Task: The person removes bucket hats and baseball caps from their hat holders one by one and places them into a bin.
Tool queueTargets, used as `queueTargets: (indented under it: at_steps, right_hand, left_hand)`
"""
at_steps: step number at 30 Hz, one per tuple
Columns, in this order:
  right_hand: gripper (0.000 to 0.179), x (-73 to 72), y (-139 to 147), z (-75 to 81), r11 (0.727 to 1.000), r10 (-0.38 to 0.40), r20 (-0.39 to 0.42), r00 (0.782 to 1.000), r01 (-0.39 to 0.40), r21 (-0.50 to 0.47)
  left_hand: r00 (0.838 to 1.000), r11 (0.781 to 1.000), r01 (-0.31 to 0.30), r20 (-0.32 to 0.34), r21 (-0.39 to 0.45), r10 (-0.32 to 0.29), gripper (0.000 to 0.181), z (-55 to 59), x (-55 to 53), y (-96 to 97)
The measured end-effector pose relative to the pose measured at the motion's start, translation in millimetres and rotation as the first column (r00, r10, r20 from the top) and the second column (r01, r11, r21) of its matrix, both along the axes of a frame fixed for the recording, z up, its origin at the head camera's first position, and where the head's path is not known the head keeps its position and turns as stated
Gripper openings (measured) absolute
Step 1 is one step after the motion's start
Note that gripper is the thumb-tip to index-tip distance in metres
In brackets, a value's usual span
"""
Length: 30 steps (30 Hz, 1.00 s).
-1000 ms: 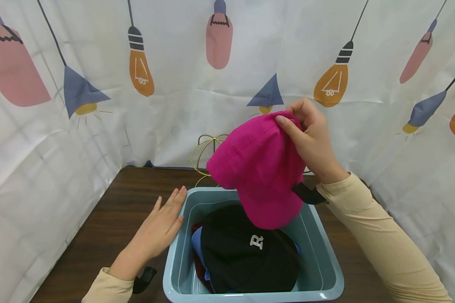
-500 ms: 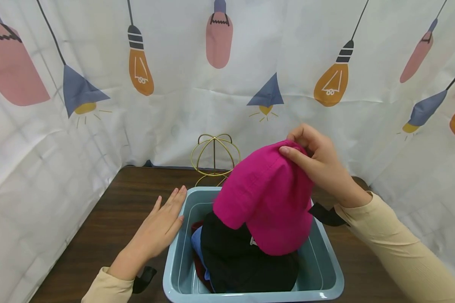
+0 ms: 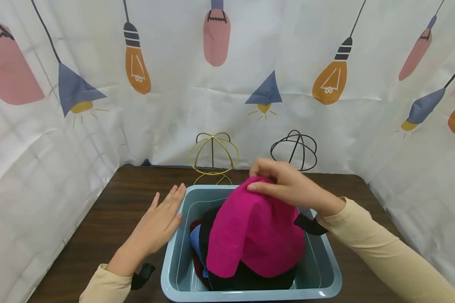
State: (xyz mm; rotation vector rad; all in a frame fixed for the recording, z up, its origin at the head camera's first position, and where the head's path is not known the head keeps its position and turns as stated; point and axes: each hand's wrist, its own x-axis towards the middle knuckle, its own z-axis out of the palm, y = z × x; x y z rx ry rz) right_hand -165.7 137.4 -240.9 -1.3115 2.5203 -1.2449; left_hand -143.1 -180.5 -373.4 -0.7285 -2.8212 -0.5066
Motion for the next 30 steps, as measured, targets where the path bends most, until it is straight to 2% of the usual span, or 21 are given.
queueTargets:
  at_steps: [2,5,9,15,23,27,30]
  right_hand:
    - [0.009,-5.6,-10.4,-16.4,0.998,0.021,0.031,0.999,-0.022,0.06]
    - [0.009,-13.6,-21.9,-40.0,0.992,0.002,0.063,0.998,-0.01,0.126]
    - [0.009,-21.2,-31.8,-60.6,0.987,-0.038,0.056,0.998,0.029,0.157]
    - [0.013,-23.7,-50.0,-74.5,0.971,-0.02,-0.074,0.997,0.038,0.238]
    - [0.016,-27.1,-76.4,-100.3,0.925,0.007,-0.196,0.981,0.067,0.374]
    - [0.017,-27.7,-82.2,-109.5,0.885,0.046,-0.27,0.962,0.086,0.457]
    - [0.02,-26.6,-76.3,-103.8,0.875,0.069,-0.349,0.934,0.112,0.472]
  left_hand:
    - [1.0,1.0,0.001,0.0,0.004,-0.001,0.058,-0.7,-0.3,-0.1]
    - [1.0,1.0,0.005,0.003,0.008,-0.005,0.058,-1.3,-0.3,0.3]
    - [1.0,1.0,0.013,0.005,0.008,-0.013,0.059,-1.4,-0.6,2.2]
    - [1.0,1.0,0.009,0.012,0.009,-0.01,0.059,-0.3,0.8,2.5]
    - [1.0,1.0,0.016,0.01,0.012,-0.017,0.06,0.1,1.2,2.6]
    - [1.0,1.0,0.018,0.021,0.021,-0.019,0.06,-0.8,1.6,3.8]
    - [0.999,0.999,0.026,0.045,0.042,-0.028,0.06,-0.8,2.9,4.2]
